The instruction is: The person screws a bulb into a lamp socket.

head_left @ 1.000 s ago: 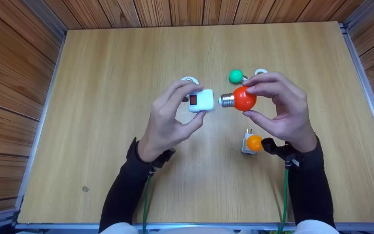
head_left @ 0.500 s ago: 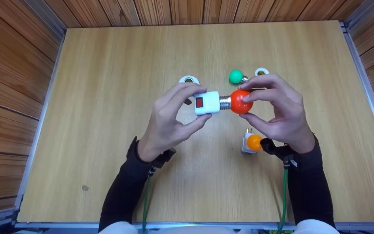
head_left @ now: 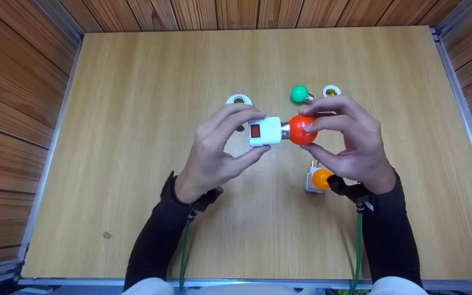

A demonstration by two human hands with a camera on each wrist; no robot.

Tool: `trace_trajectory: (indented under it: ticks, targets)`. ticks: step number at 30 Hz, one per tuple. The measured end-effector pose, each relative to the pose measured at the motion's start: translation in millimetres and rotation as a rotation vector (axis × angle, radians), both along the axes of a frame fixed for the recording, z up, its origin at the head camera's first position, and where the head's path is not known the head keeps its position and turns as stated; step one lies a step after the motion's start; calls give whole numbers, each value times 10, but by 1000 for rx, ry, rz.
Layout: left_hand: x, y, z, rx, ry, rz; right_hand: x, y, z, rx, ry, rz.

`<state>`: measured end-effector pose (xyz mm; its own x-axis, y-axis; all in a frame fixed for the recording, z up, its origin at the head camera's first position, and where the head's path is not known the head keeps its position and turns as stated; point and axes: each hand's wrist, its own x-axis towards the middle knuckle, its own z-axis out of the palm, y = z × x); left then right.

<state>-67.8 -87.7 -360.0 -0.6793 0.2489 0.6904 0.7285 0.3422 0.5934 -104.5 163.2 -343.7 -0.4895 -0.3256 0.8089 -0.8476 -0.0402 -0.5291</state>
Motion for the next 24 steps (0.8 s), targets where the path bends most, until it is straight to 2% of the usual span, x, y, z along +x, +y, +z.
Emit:
trace_trajectory:
  ticks: [9, 17, 24]
  targets:
    - [-4, 30, 0, 11, 22, -4, -15, -7, -24, 6, 1, 3]
    - [10, 35, 6, 19, 45, 1, -10, 4, -41, 8, -64, 26]
    - [6, 37, 3, 25, 61, 6, -11, 25, -52, -5, -157, 82]
